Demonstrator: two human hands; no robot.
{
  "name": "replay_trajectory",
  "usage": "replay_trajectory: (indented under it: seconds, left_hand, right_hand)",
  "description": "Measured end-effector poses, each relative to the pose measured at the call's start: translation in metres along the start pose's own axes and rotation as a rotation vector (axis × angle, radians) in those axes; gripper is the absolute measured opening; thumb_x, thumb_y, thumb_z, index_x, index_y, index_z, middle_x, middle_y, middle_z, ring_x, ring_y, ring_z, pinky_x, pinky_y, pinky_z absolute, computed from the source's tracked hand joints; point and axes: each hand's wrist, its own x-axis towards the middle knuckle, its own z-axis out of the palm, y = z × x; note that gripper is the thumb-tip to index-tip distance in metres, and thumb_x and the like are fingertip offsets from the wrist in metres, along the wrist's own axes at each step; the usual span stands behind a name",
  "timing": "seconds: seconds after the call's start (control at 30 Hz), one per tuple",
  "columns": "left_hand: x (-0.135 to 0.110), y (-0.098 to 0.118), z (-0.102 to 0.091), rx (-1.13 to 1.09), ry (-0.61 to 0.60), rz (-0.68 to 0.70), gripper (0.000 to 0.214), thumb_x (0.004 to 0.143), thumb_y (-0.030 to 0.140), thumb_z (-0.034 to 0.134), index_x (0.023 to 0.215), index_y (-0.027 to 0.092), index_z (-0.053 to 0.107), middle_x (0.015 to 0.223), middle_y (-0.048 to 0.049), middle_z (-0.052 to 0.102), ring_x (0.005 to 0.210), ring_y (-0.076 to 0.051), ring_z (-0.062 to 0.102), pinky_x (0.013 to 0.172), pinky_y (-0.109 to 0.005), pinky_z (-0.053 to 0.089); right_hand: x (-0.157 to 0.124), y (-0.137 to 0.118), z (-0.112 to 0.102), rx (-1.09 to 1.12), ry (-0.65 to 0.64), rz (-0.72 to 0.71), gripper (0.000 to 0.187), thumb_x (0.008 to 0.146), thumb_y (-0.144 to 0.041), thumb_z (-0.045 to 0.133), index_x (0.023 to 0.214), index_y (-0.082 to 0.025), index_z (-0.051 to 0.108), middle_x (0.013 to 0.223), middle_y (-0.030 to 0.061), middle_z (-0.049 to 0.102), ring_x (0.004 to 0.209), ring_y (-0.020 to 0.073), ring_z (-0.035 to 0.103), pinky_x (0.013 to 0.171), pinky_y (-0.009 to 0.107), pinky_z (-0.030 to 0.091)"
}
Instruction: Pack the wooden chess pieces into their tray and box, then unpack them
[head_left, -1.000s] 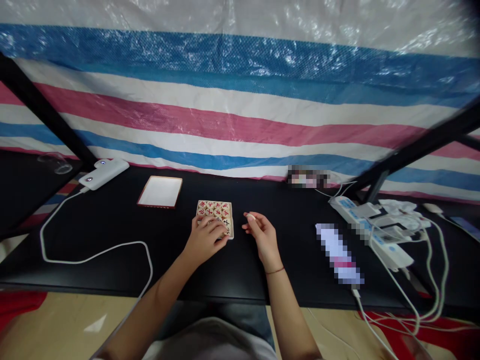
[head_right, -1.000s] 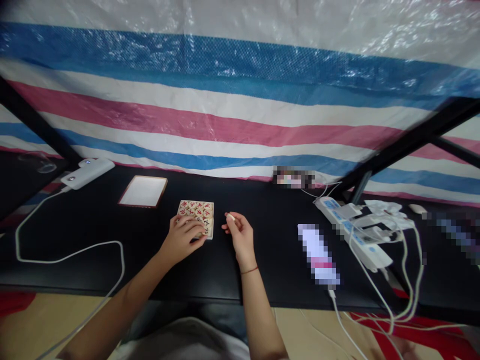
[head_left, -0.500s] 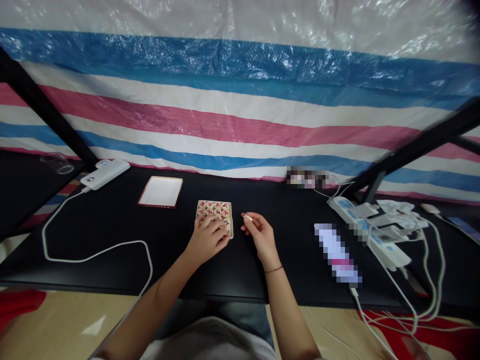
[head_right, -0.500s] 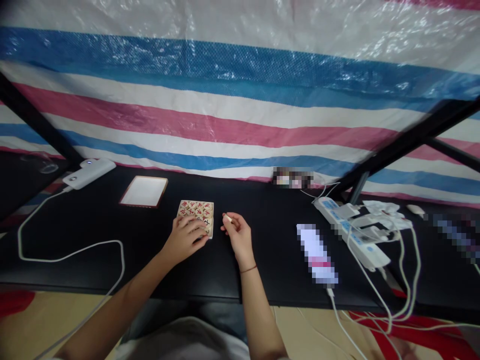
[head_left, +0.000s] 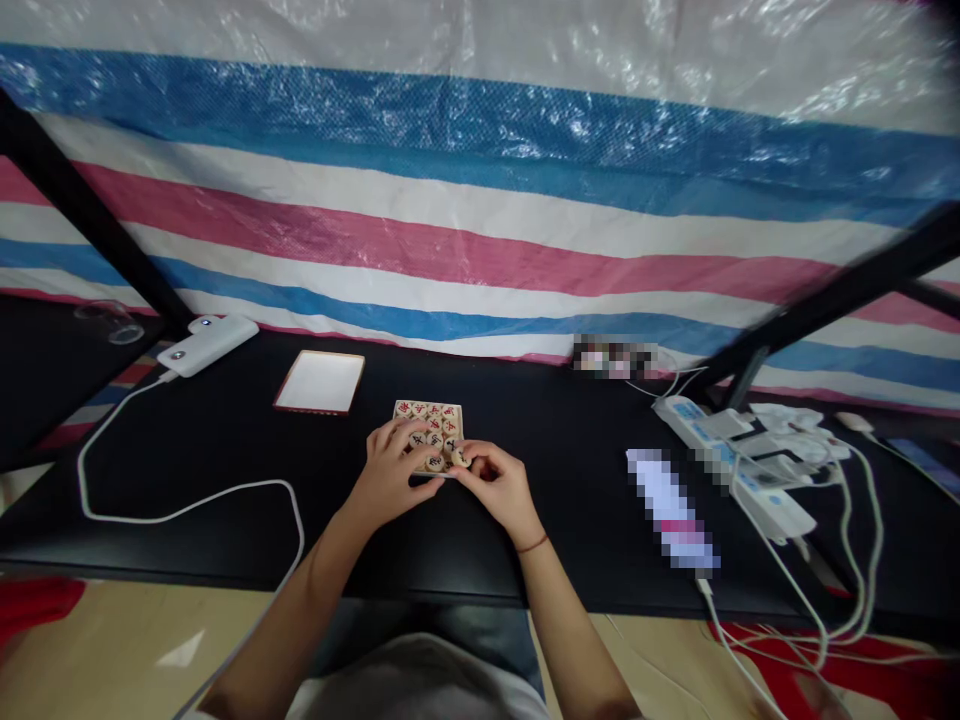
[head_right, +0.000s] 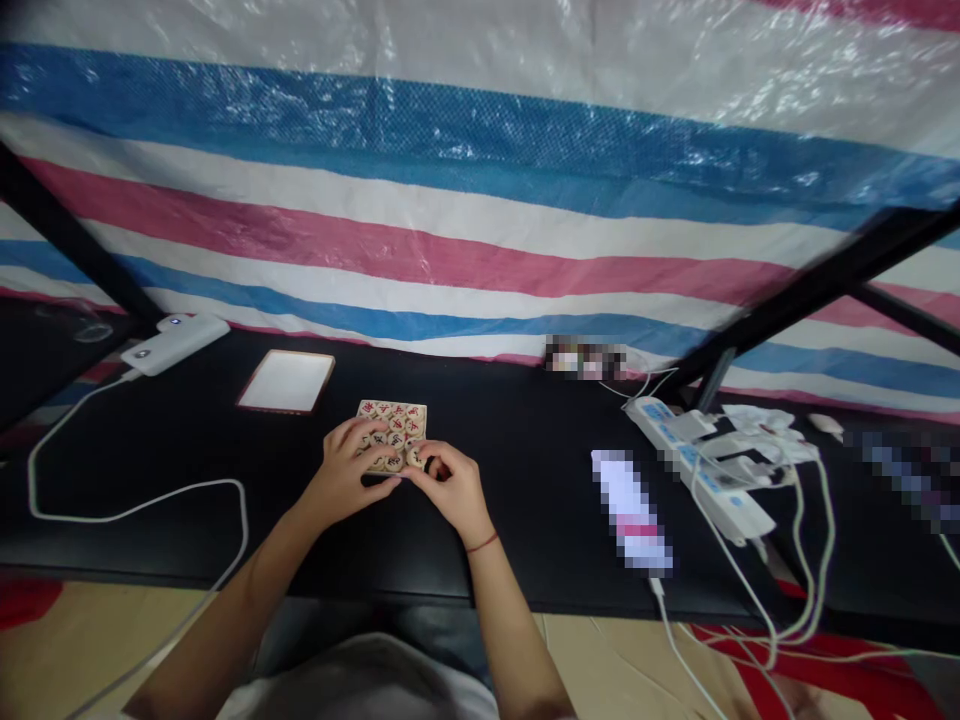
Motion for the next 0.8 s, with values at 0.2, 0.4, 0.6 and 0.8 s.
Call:
replay_trajectory:
  seconds: [0.2, 0.4, 0.6, 0.8]
  left_hand:
    - [-0.001, 0.0, 0.003, -0.003, -0.04, -0.009, 0.009, 0.082, 0.029, 0.066, 0.076, 0.024, 0.066, 0.124, -0.0042, 0.058, 0.124, -0.028, 0.041, 0.102, -0.044, 0.032]
    - [-0.001, -0.001, 0.004, -0.011, -0.055, -0.035, 0.008, 0.084, 0.029, 0.066, 0.077, 0.024, 0.067, 0.121, -0.0044, 0.059, 0.124, -0.028, 0.042, 0.101, -0.043, 0.033]
    - [0.001, -0.001, 0.009, 0.033, -0.051, -0.072, 0.008, 0.085, 0.03, 0.064, 0.081, 0.024, 0.067, 0.122, -0.0051, 0.06, 0.123, -0.029, 0.043, 0.099, -0.044, 0.035]
    - [0.009, -0.01, 0.009, 0.084, 0.066, -0.166, 0.018, 0.088, 0.036, 0.059, 0.102, 0.028, 0.069, 0.126, -0.0069, 0.06, 0.12, -0.028, 0.047, 0.099, -0.043, 0.036]
  right_hand:
    - [0.001, 0.001, -0.001, -0.197, -0.141, -0.116, 0.014, 0.085, -0.034, 0.067, 0.082, -0.02, 0.065, 0.103, 0.0071, 0.067, 0.058, 0.0091, 0.051, 0.061, 0.026, 0.049]
    - [0.0, -0.001, -0.002, -0.262, -0.114, -0.141, 0.009, 0.086, -0.025, 0.06, 0.085, -0.02, 0.067, 0.103, 0.0068, 0.06, 0.063, 0.0093, 0.053, 0.062, 0.025, 0.05]
    - [0.003, 0.001, 0.001, -0.285, -0.134, -0.137, 0.011, 0.085, -0.021, 0.058, 0.092, -0.02, 0.066, 0.101, 0.006, 0.057, 0.068, 0.0103, 0.053, 0.064, 0.025, 0.05]
    - [0.011, 0.006, 0.015, -0.334, -0.084, -0.107, 0.015, 0.087, -0.022, 0.054, 0.099, -0.021, 0.062, 0.106, 0.0065, 0.054, 0.07, 0.0109, 0.055, 0.071, 0.027, 0.051]
